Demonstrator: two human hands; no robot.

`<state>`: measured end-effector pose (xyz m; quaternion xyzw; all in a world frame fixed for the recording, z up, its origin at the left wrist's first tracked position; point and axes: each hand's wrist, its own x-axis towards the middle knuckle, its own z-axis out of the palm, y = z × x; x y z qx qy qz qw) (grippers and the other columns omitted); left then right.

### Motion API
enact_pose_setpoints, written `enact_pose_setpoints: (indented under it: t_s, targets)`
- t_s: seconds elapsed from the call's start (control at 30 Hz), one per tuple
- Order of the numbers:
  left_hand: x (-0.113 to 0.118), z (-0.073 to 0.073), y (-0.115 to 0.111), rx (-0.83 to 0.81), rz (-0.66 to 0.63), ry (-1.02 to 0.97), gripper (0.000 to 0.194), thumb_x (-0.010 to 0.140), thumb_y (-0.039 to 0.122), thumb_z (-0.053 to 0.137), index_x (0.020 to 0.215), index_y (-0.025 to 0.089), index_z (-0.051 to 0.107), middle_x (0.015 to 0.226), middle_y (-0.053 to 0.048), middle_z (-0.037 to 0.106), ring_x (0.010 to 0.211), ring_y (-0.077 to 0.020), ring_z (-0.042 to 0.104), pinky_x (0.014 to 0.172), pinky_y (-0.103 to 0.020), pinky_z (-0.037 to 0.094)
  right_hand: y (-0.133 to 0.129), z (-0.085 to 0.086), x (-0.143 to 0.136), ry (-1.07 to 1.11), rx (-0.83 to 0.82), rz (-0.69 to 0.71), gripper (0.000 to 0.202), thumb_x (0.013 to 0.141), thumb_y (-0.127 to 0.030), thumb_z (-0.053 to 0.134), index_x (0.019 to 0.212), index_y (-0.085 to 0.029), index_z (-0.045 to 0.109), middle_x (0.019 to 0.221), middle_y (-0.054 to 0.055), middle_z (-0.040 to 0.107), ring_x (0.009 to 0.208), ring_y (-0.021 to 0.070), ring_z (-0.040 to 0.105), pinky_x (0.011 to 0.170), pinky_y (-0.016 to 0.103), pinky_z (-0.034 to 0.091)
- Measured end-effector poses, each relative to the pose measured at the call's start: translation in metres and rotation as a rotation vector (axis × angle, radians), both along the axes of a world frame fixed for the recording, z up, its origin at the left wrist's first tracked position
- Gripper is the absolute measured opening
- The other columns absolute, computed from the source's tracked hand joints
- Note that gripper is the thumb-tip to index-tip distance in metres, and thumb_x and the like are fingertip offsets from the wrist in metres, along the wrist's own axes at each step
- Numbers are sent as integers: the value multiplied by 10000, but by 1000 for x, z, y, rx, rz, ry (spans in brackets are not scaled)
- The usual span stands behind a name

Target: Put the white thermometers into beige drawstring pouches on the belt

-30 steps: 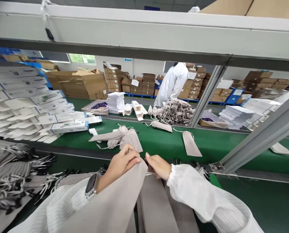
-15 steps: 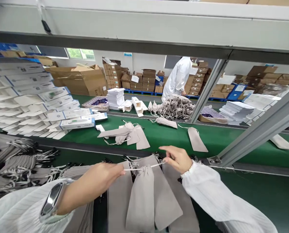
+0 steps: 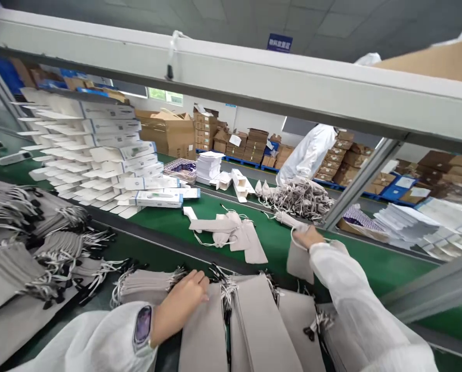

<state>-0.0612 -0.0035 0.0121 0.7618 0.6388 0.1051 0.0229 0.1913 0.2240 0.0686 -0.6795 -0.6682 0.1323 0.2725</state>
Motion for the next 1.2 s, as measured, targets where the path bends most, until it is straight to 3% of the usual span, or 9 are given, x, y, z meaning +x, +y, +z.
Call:
enact_pose_setpoints:
  t_s: [0.1,0.27,0.37,0.43,0.57,0.77,0.83,0.97,1.2]
  targets:
    - [4,-6,-5,-15,37,62,250,693,-63,415,783,109,572,823,-95,583,804,-231,538,701,-339,427,8,-4,-55,-164,-55,102,548,648,-334,564,1122,-85,446,1106,254,480,1054,386,436,807,566,313]
    - [2,-1,-7,-36,125,17,265,715,-31,401,849,129,566,884,-95,573,885,-238,521,748,-361,428,-1,-36,-229,-235,-108,591,367,713,-407,564,1053,-277,519,1026,37,583,986,193,520,835,301,379]
    - [4,-5,-10,-77,192,-28,249,738,-18,404,868,110,573,886,-110,580,878,-250,532,722,-365,444,-12,-63,-308,-222,-171,658,382,686,-356,625,1029,-215,533,990,63,590,934,207,539,790,330,407]
    - [8,-10,-14,-132,191,-58,242,767,0,386,868,104,580,879,-115,587,864,-251,540,695,-354,449,-20,-74,-327,-170,-189,624,348,725,-288,595,1039,-156,520,972,81,580,898,205,546,779,380,415]
    - [16,-17,-24,-147,169,-111,258,814,43,339,850,106,587,844,-111,599,830,-232,532,690,-336,426,-12,-66,-293,73,-140,496,408,700,-98,559,1096,-158,482,953,97,570,940,231,532,833,398,379]
    - [-1,3,-34,-114,33,-199,176,829,124,402,737,155,549,757,-45,602,819,-198,497,734,-309,375,13,3,-184,509,-5,246,529,777,-210,409,1248,-239,169,1157,108,446,998,207,509,762,385,441]
    - [-9,18,-33,-91,-82,-335,128,849,208,417,776,178,518,785,-10,584,755,-158,503,681,-255,375,-9,24,-152,653,-2,277,507,777,-261,416,1219,-297,171,1106,61,485,870,173,572,677,354,478]
    - [-10,46,-25,-115,-136,-618,147,855,296,430,766,186,469,749,32,515,693,-106,484,613,-190,347,-88,42,-120,1136,-170,627,595,648,-304,625,1128,-377,281,930,-21,554,731,168,607,649,361,493]
    - [13,66,-24,46,-92,-749,169,841,279,455,711,171,467,749,23,445,701,-94,452,648,-181,347,-147,23,-97,1146,-468,784,362,714,-380,581,1039,-349,423,950,-16,561,809,167,592,713,356,487]
